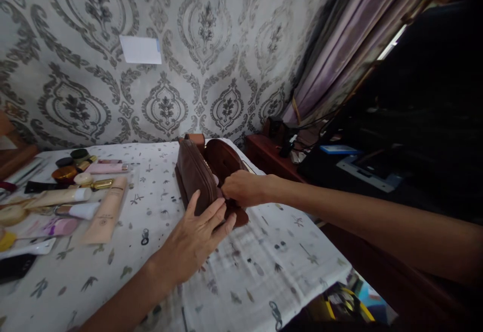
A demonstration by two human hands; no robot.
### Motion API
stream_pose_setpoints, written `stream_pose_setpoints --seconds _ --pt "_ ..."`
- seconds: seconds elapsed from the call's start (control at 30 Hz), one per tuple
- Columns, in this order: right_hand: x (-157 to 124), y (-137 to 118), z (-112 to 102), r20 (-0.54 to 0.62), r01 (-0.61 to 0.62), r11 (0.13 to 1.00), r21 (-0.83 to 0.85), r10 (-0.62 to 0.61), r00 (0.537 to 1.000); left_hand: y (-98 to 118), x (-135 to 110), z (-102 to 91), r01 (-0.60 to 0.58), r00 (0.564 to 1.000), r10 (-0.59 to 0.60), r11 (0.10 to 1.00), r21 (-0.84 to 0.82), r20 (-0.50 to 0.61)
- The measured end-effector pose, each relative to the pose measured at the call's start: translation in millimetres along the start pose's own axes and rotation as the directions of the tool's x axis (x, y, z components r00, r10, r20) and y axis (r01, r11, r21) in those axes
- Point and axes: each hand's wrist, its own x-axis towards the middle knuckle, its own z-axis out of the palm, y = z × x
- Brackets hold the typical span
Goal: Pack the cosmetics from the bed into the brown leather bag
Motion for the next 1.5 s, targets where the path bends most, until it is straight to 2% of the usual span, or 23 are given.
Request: stream_pose_setpoints --seconds 0.1,0.47,0.8,1.03,1.27,1.5 --pt "-1 1 -7 0.081 0.057 0.998 -0.028 -0.054 0.995 -1 0 -1.6 -0.001 1.0 0.001 1.0 -0.001 0.012" --pt "-5 6 -2 0.071 0.085 0.995 -0.061 -0.08 0.994 -2 1 -6.5 -0.013 0.998 0.015 0.999 0.035 -0.061" --pt "-33 14 -16 -0.085 0.048 0.996 -0.08 -0.054 0.995 -2 2 -11.3 -0.024 0.995 0.034 0.994 0.104 -0.094" --pt "-34 7 -9 -0.127 -0.068 0.997 -0.03 0.064 0.99 -2 3 -11.0 -0.02 0.991 0.038 0.989 0.145 -0.127" --pt "-29 6 -1 -0.136 -0.04 0.998 -0.045 0.033 0.99 -3 3 -11.2 -0.03 0.993 0.045 0.989 0.144 -0.105" --pt "-36 3 3 -0.196 -0.036 0.999 -0.025 0.03 0.98 -4 2 -11.5 -0.038 0.99 0.052 0.993 0.11 -0.134"
